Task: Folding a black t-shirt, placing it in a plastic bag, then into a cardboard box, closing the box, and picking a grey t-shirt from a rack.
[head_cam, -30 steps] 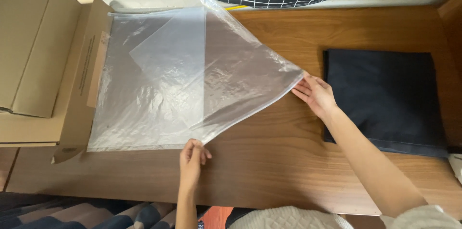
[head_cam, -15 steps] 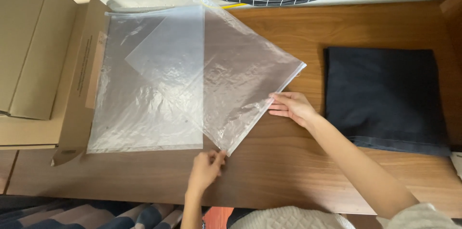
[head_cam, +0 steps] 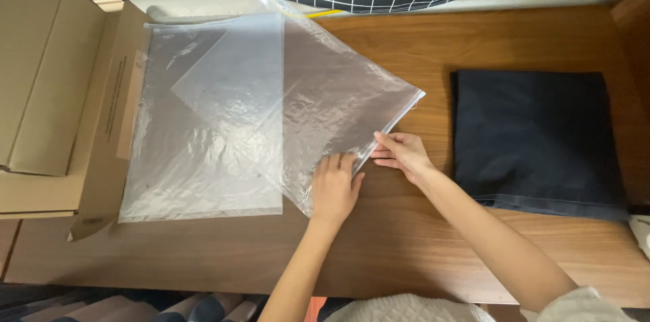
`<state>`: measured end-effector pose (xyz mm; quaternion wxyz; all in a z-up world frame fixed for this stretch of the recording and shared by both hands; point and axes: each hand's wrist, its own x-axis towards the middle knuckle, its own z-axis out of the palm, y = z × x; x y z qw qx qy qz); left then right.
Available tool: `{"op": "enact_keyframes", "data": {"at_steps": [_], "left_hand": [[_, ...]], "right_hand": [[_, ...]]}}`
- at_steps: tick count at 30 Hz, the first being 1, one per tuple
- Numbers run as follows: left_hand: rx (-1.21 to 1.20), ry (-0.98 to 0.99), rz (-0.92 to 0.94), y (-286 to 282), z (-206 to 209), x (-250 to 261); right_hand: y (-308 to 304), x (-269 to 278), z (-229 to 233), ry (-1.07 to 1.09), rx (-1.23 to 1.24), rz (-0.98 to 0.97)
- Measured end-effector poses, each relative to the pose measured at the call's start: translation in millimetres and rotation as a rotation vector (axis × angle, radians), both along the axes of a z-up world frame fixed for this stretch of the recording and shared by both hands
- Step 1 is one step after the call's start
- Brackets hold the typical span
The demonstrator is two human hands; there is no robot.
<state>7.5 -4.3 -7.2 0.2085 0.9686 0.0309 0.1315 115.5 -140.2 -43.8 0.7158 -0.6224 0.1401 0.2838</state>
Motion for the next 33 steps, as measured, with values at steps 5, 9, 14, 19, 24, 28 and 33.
{"op": "enact_keyframes", "data": {"at_steps": [5, 9, 14, 19, 24, 28, 33], "left_hand": [[0.101, 0.111, -0.028, 2, -15, 14], [-0.040, 0.200, -0.023, 10, -19, 22], [-0.015, 0.185, 0.008, 17, -4, 23], [-0.183, 0.127, 0.212, 35, 11, 26], [-0.214, 0.071, 0.174, 25, 22, 22], [-0.128, -0.019, 0.062, 10, 6, 21], [0.010, -0.025, -0.055, -1, -34, 21]], "right_hand": [[2, -4, 11, -0.007, -0.025, -0.015], [2, -2, 5, -0.021, -0.029, -0.023], [0, -2, 7, -0.040, -0.039, 0.001], [-19, 12, -11, -0.220, -0.163, -0.022], [-43, 23, -1, -0.428, -0.259, -0.103], [-92, 47, -7, -0.880, -0.638, -0.235], [-159, 76, -16, -1.356, -1.155, -0.232]]}}
